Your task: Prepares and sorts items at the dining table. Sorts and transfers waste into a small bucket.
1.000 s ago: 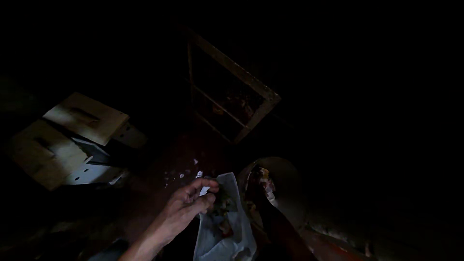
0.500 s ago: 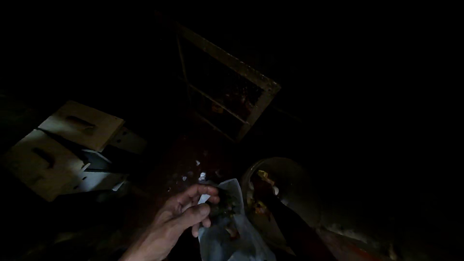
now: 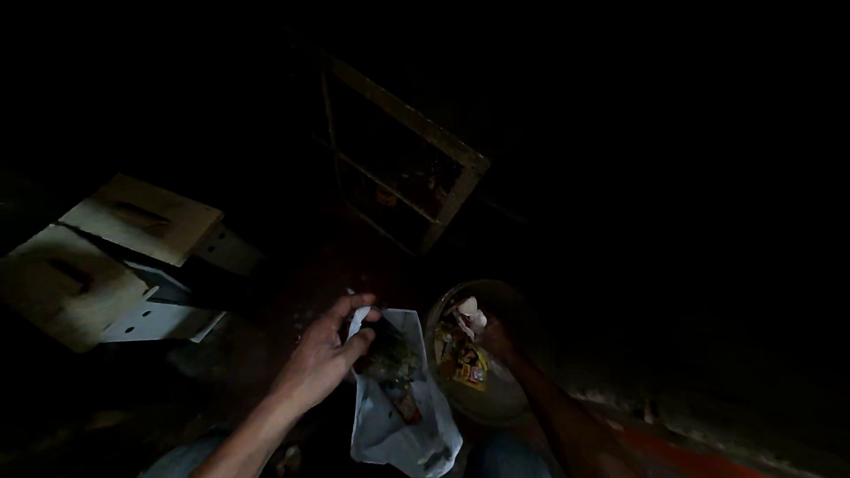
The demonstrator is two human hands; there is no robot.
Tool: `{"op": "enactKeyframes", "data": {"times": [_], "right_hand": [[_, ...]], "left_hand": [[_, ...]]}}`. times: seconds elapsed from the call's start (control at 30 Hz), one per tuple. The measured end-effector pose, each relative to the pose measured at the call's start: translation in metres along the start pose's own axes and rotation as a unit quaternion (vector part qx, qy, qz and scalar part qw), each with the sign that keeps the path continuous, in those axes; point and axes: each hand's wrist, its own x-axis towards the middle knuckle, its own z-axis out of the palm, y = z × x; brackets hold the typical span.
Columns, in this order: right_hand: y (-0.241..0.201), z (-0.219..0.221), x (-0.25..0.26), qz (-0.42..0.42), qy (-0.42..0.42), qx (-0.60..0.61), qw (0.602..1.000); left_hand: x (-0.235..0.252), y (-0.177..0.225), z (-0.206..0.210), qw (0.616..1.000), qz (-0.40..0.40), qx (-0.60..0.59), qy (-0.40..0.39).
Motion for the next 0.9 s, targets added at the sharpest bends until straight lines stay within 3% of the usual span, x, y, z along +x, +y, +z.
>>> {"op": "enactKeyframes", "data": {"times": [0.23,0.43,0.73,0.9], "right_hand": [[-0.033,-0.051,-0.058,0.015,0.025,0.085,0.996],[-0.032,-0.080,-0.077,0.000,0.071,0.075,0.995],[-0.086,-0.117,-0.136,-0.020,0.099,0.061,0.993],[-0.142,-0.122,-0.157,-0.018,0.043,0.035,0.998]], "left_hand": [[0.006,0.003,0.001,0.995,-0.022,0.084,-0.056],[0.009,0.002,-0.002,0.982,-0.032,0.183,-0.014],[0.017,0.001,-0.007,0.995,-0.050,0.084,-0.025],[0.025,0.001,-0.008,0.995,-0.095,0.017,-0.021]]}}
